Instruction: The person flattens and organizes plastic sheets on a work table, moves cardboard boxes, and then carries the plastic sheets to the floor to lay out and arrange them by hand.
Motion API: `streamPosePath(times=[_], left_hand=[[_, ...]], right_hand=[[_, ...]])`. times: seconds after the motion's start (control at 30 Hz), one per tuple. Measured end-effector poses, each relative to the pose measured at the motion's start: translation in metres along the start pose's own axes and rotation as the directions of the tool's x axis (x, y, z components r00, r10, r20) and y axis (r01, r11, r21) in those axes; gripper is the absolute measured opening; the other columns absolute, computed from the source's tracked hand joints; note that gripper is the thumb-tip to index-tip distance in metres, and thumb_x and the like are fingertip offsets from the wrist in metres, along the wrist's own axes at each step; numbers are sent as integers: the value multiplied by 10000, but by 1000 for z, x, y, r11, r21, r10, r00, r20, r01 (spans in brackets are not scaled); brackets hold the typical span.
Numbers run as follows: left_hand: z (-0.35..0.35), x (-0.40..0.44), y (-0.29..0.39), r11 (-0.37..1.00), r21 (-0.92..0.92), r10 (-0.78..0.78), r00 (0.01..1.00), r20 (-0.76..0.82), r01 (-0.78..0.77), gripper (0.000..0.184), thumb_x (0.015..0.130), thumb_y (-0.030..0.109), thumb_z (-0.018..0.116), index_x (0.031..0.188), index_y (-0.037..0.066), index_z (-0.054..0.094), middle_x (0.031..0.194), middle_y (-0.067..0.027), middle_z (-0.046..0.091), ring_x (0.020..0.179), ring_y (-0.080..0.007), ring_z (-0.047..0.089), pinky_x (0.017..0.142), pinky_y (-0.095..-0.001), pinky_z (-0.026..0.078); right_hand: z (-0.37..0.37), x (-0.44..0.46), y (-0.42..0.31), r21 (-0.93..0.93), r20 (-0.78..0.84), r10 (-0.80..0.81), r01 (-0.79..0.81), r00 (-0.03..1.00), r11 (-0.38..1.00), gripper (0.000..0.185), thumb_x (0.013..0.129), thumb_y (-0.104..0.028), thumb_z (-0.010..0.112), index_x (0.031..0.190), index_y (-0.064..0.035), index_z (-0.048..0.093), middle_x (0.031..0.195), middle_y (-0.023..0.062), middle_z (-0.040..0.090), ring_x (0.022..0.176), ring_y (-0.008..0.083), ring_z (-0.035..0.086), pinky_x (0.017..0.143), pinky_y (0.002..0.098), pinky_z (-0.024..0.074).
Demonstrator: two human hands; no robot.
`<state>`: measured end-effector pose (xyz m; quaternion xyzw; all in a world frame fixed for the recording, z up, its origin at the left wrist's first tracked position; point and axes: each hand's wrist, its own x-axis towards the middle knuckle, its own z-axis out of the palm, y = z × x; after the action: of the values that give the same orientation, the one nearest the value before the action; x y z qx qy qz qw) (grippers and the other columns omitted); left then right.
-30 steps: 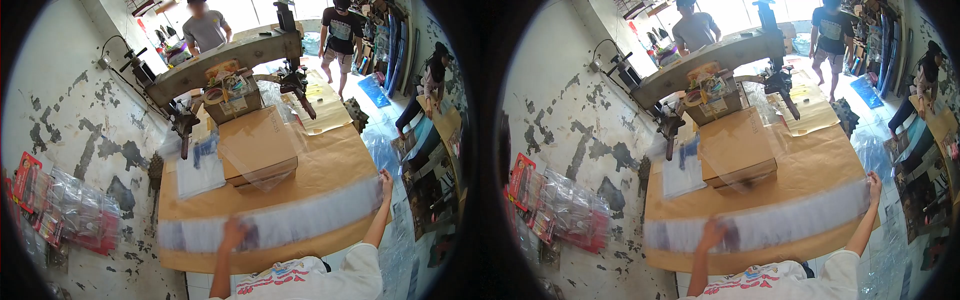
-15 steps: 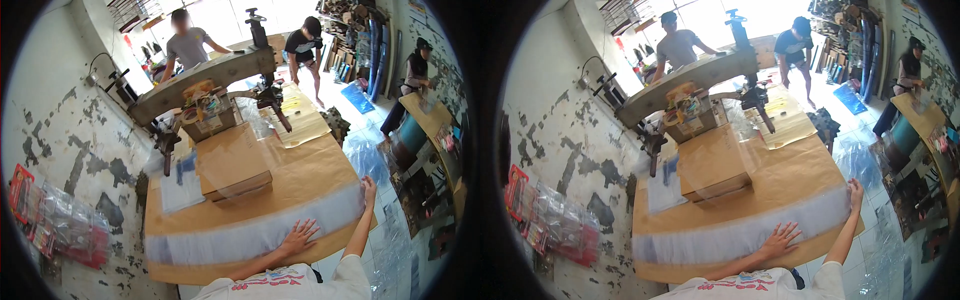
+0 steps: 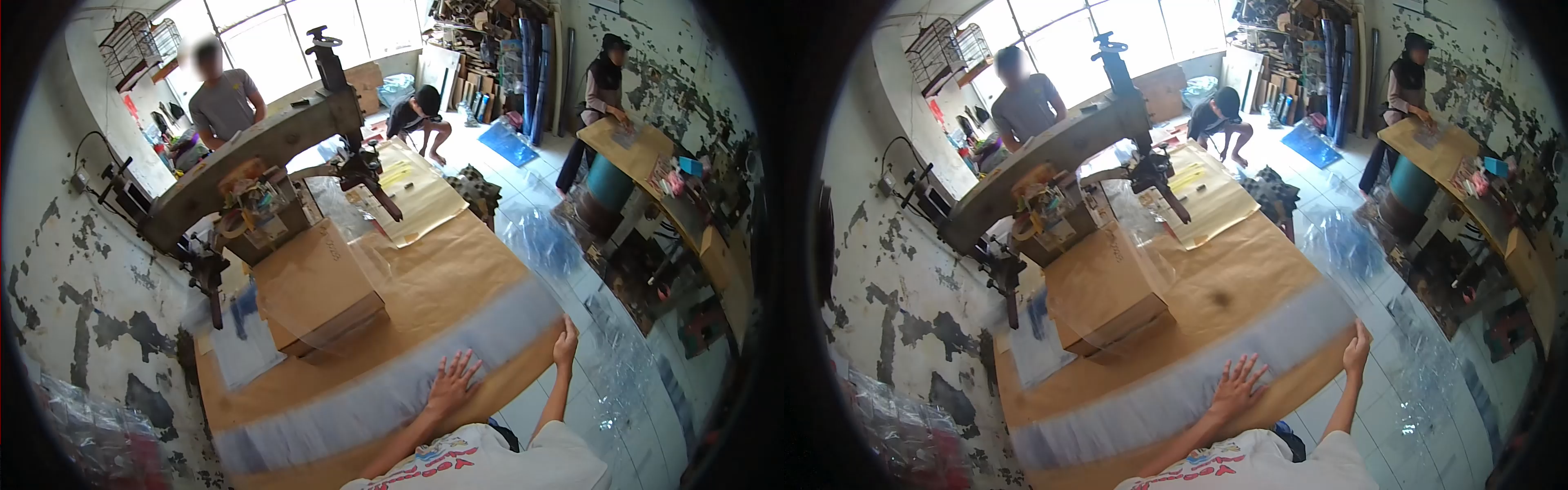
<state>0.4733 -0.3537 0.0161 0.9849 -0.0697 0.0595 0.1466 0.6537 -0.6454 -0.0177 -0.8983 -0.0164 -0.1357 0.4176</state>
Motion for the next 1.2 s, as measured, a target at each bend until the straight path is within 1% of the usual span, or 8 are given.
streamPosePath(times=[0.13,0.27,0.37,0.6,0.7,0.83,0.97,1.2], left_hand=[[3,-2,0,1000,-12,2,1000,-22,-2,540,958,482,466,1431,225,439,1544,-98,306,1439,-285,250,1154,-542,129],[3,-1,2,1000,-19,10,999,-42,-11,544,961,478,462,1434,211,433,1546,-108,300,1438,-293,248,1155,-545,125],[5,-6,1,999,-36,11,999,-46,-13,544,964,474,460,1433,199,433,1546,-115,297,1437,-301,249,1154,-550,120],[3,-7,0,998,-52,39,997,-61,-42,555,971,473,434,1445,186,413,1553,-131,281,1440,-319,244,1154,-560,120],[9,-2,-4,997,-55,48,996,-76,-52,573,963,467,453,1446,162,410,1548,-138,283,1436,-331,243,1153,-559,109],[3,-7,-4,997,-22,71,997,-14,-71,602,956,470,463,1433,105,423,1548,-146,278,1436,-349,233,1156,-560,97],[-13,-29,-34,891,-414,213,977,17,-187,589,927,459,529,1372,74,500,1526,-151,323,1436,-320,245,1162,-546,107],[-107,-263,-160,895,-36,-446,884,-139,446,659,831,512,619,1308,62,553,1423,-252,422,1340,-414,360,1099,-629,189]], right_hand=[[11,-1,-1,160,-490,167,-100,856,982,361,909,-33,431,1237,51,557,1222,236,600,1203,375,527,1068,426,369],[39,26,-56,-192,-123,-241,216,963,957,406,919,-241,540,1269,-38,572,1286,201,572,1232,347,507,1059,488,352],[58,37,-79,-528,54,-75,92,996,844,476,925,-381,532,1327,-127,542,1388,162,500,1299,317,445,1082,573,286],[74,68,-58,-600,-60,135,-144,989,787,536,944,-434,480,1376,-118,488,1456,159,427,1363,337,361,1098,666,174],[97,30,-75,-553,-54,-90,45,994,832,518,936,-379,492,1365,-87,494,1462,169,417,1365,347,357,1098,673,159],[114,-87,-130,-328,284,-265,352,922,876,479,911,-302,503,1334,-79,530,1452,182,430,1358,349,367,1120,630,158],[111,-107,-138,-270,196,-342,386,919,882,447,904,-271,499,1298,-74,567,1425,170,471,1341,338,395,1139,559,193],[115,-105,-133,-370,167,-357,394,919,841,421,927,-263,464,1303,-99,558,1409,148,489,1331,320,412,1142,522,223]])
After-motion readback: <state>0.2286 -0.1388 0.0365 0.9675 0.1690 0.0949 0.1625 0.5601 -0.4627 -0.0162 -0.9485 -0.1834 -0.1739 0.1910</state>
